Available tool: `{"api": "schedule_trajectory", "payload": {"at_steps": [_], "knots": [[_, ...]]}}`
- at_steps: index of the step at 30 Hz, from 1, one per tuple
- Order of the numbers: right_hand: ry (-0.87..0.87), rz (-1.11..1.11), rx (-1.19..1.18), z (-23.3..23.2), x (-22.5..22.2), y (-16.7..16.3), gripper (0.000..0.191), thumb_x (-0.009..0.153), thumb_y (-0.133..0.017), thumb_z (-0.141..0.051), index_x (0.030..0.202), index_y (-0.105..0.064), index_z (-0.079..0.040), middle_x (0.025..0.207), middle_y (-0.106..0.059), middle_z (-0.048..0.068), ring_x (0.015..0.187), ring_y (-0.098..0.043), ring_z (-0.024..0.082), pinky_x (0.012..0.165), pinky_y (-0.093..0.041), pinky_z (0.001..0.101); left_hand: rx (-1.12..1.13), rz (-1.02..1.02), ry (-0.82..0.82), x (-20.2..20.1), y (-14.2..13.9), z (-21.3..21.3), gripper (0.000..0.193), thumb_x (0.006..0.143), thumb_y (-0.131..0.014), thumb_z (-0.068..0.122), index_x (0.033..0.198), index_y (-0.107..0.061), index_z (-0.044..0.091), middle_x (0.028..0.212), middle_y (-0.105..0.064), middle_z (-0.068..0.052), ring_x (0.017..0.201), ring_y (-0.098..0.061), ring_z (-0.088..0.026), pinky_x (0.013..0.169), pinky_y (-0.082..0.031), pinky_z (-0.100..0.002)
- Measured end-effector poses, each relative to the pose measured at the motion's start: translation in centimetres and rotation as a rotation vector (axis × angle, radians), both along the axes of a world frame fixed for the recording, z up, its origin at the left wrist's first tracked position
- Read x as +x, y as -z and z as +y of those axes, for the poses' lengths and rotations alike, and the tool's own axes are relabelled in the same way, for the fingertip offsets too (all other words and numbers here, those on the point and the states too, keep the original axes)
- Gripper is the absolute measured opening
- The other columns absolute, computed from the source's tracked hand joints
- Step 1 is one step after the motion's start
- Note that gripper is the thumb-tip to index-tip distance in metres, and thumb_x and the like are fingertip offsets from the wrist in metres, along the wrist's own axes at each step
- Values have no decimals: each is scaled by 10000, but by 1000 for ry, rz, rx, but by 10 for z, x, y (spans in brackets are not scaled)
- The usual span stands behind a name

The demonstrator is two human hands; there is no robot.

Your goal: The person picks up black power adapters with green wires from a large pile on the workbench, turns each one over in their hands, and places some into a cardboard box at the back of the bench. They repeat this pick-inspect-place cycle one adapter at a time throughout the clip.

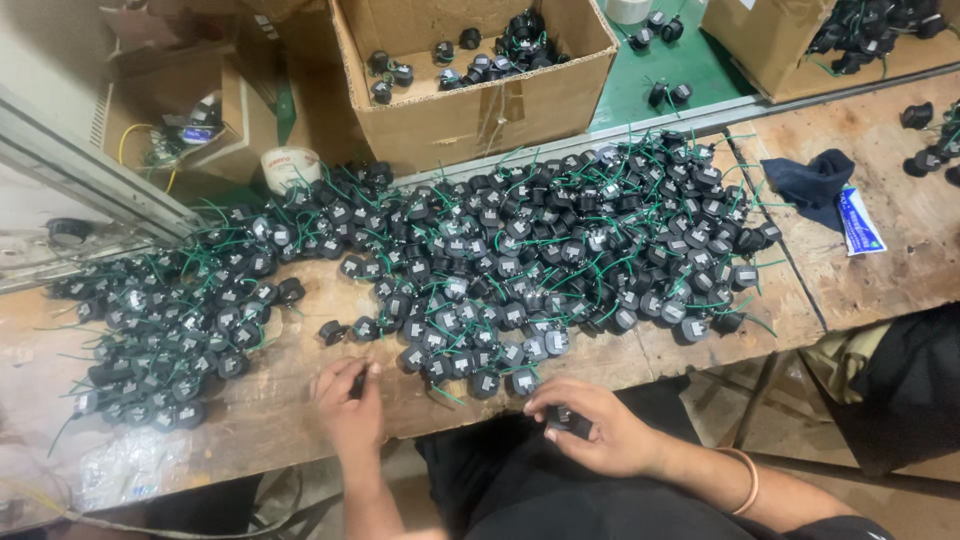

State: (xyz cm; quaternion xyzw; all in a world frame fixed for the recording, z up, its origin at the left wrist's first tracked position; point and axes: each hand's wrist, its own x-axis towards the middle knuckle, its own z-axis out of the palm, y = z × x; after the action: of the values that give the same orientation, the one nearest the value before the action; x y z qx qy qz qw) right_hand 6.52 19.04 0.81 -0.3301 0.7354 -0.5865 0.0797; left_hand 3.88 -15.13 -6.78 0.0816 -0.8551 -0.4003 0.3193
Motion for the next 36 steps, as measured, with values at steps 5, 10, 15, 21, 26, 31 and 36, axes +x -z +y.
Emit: {"api": "schedule_trajectory", "payload": {"at_steps": [5,10,15,21,26,31,36], "knots": [[23,-41,13,-1,-1,-1,351,831,-706,22,1175,-662,-31,1071,-683,99,978,-686,233,895,-549,359,363,-16,32,5,7,-1,137,874,-778,28,1010,-784,14,1014,-715,-95,945,-666,-186,815,-530,-282],[13,-60,4,-1,-2,-4,345,835,-705,25,1174,-665,-27,1081,-686,100,980,-684,233,898,-550,360,340,-1,34,3,9,1,140,894,-766,26,1030,-778,-6,1041,-715,-105,962,-673,-165,834,-537,-266],[6,-58,-4,0,-1,-3,348,839,-700,31,1180,-657,-27,1081,-686,98,981,-682,224,903,-550,356,373,16,30,1,14,-2,135,921,-757,34,1047,-769,-16,1054,-720,-108,959,-666,-160,829,-533,-276],[5,-113,-104,3,3,11,374,866,-708,25,1230,-637,-18,1143,-683,102,1027,-664,208,941,-538,353,364,205,-45,14,5,13,136,950,-741,20,1082,-751,-10,1083,-693,-107,952,-681,-172,828,-574,-297],[-49,-408,-160,1,5,17,626,882,-729,0,1458,-481,-14,1212,-622,96,1132,-575,188,1039,-472,344,390,428,237,42,-26,60,112,884,-742,-26,976,-738,37,965,-732,-79,890,-695,-199,799,-574,-299],[-76,-639,-115,-7,8,18,865,839,-772,-35,1557,-292,-75,1342,-489,84,1274,-505,162,1026,-466,347,419,343,752,40,-61,103,229,775,-857,18,974,-755,69,911,-757,-72,801,-716,-204,712,-556,-319],[-67,-482,-97,2,10,36,759,905,-741,-49,1554,-348,-21,1572,-442,141,1463,-427,218,1180,-373,383,366,157,757,29,-76,129,203,757,-881,51,932,-784,86,865,-763,-66,754,-698,-192,669,-549,-303]]}}
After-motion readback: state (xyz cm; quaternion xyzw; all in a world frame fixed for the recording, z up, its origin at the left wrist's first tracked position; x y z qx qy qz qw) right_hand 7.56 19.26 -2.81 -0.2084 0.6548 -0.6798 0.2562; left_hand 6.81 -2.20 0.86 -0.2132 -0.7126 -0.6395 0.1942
